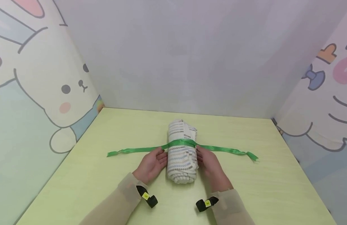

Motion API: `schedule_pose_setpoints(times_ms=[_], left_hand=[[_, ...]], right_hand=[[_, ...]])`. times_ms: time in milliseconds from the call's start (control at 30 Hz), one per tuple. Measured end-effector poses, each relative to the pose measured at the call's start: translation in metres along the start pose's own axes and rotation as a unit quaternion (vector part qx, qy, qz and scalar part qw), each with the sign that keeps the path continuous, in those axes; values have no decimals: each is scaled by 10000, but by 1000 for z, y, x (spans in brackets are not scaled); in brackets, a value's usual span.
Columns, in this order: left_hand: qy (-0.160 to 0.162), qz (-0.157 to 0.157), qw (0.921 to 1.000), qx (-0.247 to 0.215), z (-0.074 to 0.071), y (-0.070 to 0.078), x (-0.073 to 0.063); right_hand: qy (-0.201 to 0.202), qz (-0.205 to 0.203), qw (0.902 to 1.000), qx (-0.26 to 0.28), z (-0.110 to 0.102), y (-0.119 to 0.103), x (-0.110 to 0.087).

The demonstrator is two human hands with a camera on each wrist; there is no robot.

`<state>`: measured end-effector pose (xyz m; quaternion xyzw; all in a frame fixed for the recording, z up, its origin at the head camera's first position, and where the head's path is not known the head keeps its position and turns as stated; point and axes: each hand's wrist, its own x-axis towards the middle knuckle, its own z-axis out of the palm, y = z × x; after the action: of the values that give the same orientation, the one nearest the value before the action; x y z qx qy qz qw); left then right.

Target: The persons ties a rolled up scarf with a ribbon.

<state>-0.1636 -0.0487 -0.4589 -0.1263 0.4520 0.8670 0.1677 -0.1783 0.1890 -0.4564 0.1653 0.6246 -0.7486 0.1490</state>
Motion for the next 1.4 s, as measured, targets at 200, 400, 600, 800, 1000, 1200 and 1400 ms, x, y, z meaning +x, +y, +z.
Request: schedule_pose_setpoints(times_ms=[200,400,600,800,1000,1200,1400], left_hand=[[404,358,9985,80,5,-2,5],[809,838,9913,-619,10,0,14],[1322,1184,9774,-1146,12,4,22],[1483,1236,9725,-1304,12,6,27],[1222,1189,9737,-1510,12,5,31],[845,1044,9747,-1789,15,5,31],[828,1022,9692,-2083,21,7,29]], right_hand=[[-264,234,9653,2587,4,0,3],[-33,305,9281,3711,6,-4,9],[467,199,9220,3837,10,-5,10],[758,180,9265,3680,13,-6,9],[954,-4,9433,3178,20,-3,8],[1112,-271,9645,2380,24,-2,7],[1048,-375,9538,2790,21,-5,4]])
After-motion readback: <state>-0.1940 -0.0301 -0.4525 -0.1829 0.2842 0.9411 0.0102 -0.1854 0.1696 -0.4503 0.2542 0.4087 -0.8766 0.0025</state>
